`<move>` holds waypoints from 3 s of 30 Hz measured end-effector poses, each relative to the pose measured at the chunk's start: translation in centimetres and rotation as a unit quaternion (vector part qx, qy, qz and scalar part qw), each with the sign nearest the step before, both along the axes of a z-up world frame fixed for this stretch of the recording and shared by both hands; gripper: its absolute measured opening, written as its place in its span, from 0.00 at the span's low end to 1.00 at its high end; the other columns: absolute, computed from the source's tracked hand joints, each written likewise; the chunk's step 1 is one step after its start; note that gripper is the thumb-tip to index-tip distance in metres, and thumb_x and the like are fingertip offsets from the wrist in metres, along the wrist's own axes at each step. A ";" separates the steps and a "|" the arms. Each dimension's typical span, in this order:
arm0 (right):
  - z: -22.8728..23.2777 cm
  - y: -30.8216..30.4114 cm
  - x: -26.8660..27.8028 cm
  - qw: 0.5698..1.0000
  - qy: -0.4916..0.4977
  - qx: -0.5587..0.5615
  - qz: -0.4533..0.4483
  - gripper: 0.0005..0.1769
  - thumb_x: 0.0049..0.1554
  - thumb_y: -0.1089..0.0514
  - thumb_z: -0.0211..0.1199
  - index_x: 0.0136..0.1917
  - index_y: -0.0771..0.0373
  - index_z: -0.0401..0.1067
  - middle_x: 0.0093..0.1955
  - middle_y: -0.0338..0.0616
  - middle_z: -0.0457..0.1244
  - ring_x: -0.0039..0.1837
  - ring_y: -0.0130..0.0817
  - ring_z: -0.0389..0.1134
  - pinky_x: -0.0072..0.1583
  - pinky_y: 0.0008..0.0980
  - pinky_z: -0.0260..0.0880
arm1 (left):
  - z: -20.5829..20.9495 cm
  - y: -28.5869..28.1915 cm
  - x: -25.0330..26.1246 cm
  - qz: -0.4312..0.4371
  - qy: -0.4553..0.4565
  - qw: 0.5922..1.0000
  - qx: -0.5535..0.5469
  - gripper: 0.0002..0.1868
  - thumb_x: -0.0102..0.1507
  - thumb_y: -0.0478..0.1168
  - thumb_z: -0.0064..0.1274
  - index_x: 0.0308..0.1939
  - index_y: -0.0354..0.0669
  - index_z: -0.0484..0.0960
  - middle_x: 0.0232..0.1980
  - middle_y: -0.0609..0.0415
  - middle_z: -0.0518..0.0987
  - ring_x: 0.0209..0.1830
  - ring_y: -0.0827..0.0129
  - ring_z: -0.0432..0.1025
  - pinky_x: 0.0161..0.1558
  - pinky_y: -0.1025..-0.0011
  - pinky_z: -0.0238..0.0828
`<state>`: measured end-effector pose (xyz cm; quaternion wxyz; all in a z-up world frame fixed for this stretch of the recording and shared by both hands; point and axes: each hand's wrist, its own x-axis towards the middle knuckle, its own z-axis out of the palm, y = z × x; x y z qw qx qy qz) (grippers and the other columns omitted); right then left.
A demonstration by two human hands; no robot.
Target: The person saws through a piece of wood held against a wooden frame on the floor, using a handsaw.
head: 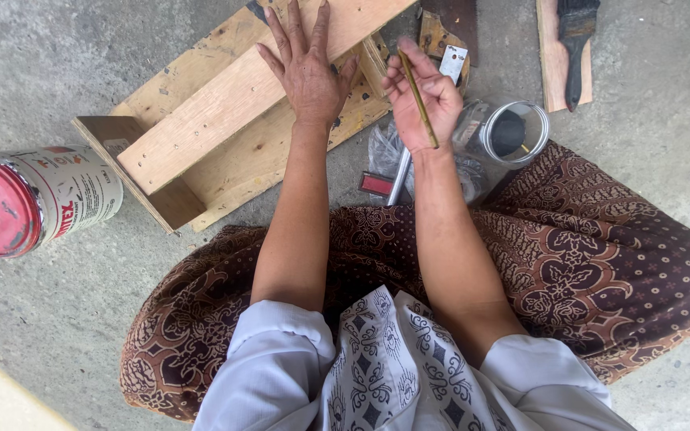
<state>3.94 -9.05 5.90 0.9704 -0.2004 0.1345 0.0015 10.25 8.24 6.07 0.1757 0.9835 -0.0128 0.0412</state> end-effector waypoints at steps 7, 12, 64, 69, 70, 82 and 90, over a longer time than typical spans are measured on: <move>-1.8 2.5 0.6 0.982 -0.017 -0.185 0.013 0.22 0.60 0.70 0.61 0.68 0.70 0.69 0.54 0.49 0.69 0.56 0.33 0.70 0.60 0.34 0.74 | 0.8 -0.5 0.0 0.029 0.019 0.999 0.014 0.43 0.58 0.67 0.66 0.74 0.64 0.69 0.82 0.49 0.48 0.83 0.43 0.31 0.77 0.30 0.17; -3.5 2.9 1.3 0.881 0.035 -0.472 -0.013 0.15 0.71 0.61 0.53 0.62 0.65 0.79 0.44 0.46 0.71 0.45 0.27 0.70 0.49 0.28 0.75 | 1.3 -0.8 0.4 0.056 0.062 0.996 0.028 0.42 0.55 0.69 0.65 0.71 0.68 0.72 0.81 0.54 0.53 0.83 0.46 0.37 0.78 0.32 0.19; -4.3 4.0 0.3 0.852 -0.040 -0.510 -0.110 0.19 0.67 0.62 0.48 0.65 0.69 0.74 0.54 0.51 0.71 0.55 0.34 0.73 0.58 0.34 0.76 | 1.3 1.0 1.3 -0.097 -0.034 0.994 -0.027 0.41 0.48 0.48 0.77 0.65 0.63 0.79 0.69 0.48 0.68 0.72 0.50 0.57 0.74 0.45 0.45; -4.9 4.0 -0.1 0.864 -0.018 -0.488 -0.118 0.21 0.65 0.60 0.48 0.63 0.70 0.76 0.48 0.49 0.70 0.49 0.29 0.69 0.52 0.29 0.71 | 1.9 1.1 1.3 -0.096 -0.021 0.995 -0.032 0.42 0.46 0.47 0.77 0.65 0.64 0.79 0.70 0.49 0.68 0.72 0.50 0.58 0.73 0.47 0.46; -4.8 4.1 0.0 0.863 -0.011 -0.489 -0.123 0.17 0.64 0.61 0.49 0.60 0.70 0.73 0.47 0.49 0.70 0.49 0.29 0.70 0.52 0.28 0.73 | 2.0 1.0 1.3 -0.094 -0.021 0.995 -0.032 0.43 0.45 0.47 0.77 0.65 0.64 0.79 0.70 0.50 0.68 0.71 0.51 0.59 0.73 0.48 0.46; -2.6 4.3 0.7 0.771 0.025 -0.628 -0.106 0.01 0.58 0.69 0.60 0.45 0.68 0.71 0.40 0.48 0.72 0.42 0.26 0.74 0.44 0.26 0.75 | 2.5 0.9 1.4 -0.083 -0.002 0.996 -0.035 0.44 0.44 0.48 0.79 0.65 0.67 0.80 0.68 0.57 0.70 0.68 0.56 0.62 0.73 0.52 0.48; -1.9 4.1 1.1 0.745 0.020 -0.662 -0.080 0.01 0.58 0.68 0.62 0.45 0.68 0.72 0.39 0.44 0.71 0.40 0.23 0.74 0.42 0.25 0.74 | 2.1 0.9 1.3 -0.080 -0.020 0.995 -0.048 0.44 0.42 0.50 0.79 0.63 0.68 0.81 0.68 0.59 0.70 0.67 0.58 0.61 0.72 0.53 0.49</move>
